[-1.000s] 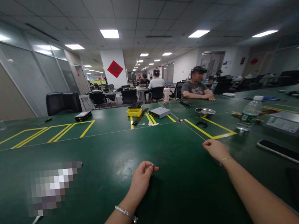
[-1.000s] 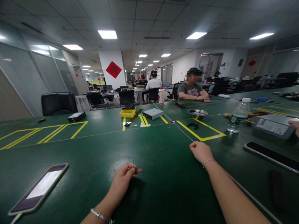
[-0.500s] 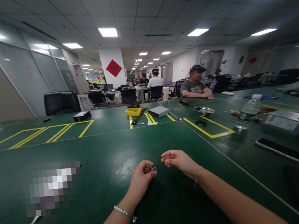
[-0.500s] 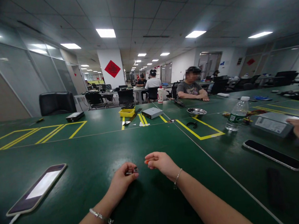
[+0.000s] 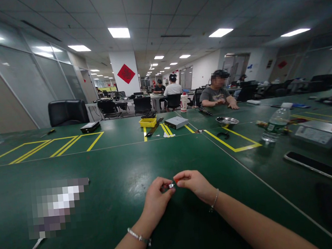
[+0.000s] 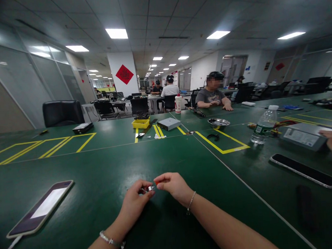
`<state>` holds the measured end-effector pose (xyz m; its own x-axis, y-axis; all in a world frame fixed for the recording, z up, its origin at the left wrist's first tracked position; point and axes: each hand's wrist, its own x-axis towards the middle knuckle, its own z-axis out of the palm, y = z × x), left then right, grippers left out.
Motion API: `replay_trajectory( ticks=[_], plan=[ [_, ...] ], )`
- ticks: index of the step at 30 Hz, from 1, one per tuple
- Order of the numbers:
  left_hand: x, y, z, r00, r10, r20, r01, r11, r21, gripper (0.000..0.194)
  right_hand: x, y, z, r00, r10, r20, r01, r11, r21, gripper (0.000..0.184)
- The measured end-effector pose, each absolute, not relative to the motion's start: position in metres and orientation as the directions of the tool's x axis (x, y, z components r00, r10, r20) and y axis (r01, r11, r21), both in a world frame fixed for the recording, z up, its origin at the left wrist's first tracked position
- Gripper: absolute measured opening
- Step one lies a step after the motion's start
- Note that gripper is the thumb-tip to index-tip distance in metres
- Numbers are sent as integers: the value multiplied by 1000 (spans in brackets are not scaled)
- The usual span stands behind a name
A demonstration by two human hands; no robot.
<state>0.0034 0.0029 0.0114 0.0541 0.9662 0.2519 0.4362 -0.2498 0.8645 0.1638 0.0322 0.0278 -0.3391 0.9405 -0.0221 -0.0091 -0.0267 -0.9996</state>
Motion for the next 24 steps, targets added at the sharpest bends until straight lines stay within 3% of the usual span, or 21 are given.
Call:
replay_trajectory(
  ticks=[8,18,24],
  plan=[
    [4,1,13,57,957,286,467,-278,839,10,161,31,29,-382,924,-18,-91,-56,-994,19],
    [6,-3,18,69,933,354,515,-337,788,7,157,29,24,-327,945,5,-52,-12,-999,13],
    [5,-3,16,-15,922,388,577,-309,756,6,141,19,15,-215,977,18,-72,2,-997,29]
  ],
)
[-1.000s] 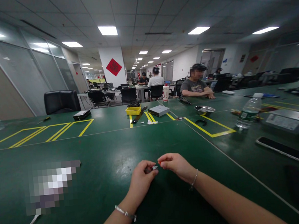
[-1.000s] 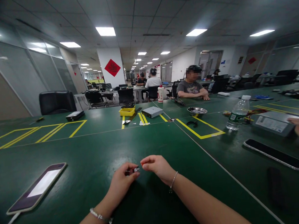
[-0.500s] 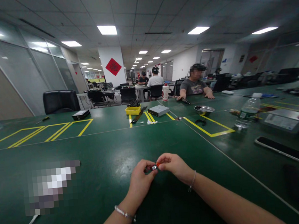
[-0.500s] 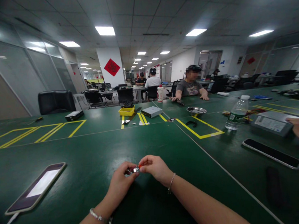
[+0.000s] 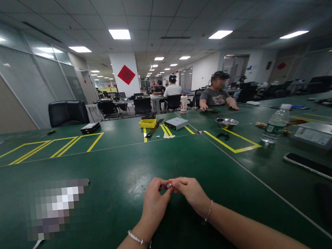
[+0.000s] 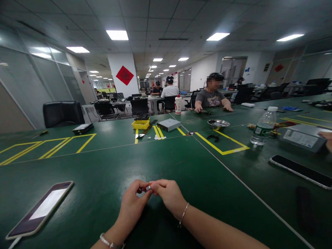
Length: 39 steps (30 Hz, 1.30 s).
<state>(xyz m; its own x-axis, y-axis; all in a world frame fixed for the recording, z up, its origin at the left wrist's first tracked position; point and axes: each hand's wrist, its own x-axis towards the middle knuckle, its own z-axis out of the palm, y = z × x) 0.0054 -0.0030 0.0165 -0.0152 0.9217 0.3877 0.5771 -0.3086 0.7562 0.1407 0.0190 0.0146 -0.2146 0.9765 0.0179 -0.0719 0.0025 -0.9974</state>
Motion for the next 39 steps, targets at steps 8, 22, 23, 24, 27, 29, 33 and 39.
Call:
replay_trajectory(
  ticks=[8,22,23,24,27,29,33,39],
  plan=[
    [1,-1,14,-41,892,450,624,-328,709,7,136,12,14,-283,959,-16,-144,-59,-988,44],
    [1,2,4,34,906,421,641,-343,687,25,186,56,27,-54,989,139,394,149,-907,16],
    [0,2,3,27,913,407,644,-327,691,24,201,64,29,0,988,157,470,138,-872,17],
    [-1,3,2,24,919,392,648,-313,694,22,219,71,31,61,982,179,546,117,-829,19],
    [-2,4,2,37,935,353,663,-288,691,19,277,89,35,246,939,241,742,-22,-670,24],
    [-2,3,2,54,938,343,671,-289,683,16,315,96,35,336,911,239,808,-148,-571,26],
    [-1,3,4,82,936,341,666,-306,680,10,370,98,31,406,895,186,856,-301,-420,26],
    [0,3,5,95,935,342,662,-316,680,10,410,95,16,521,845,123,821,-457,-343,33]
  ],
)
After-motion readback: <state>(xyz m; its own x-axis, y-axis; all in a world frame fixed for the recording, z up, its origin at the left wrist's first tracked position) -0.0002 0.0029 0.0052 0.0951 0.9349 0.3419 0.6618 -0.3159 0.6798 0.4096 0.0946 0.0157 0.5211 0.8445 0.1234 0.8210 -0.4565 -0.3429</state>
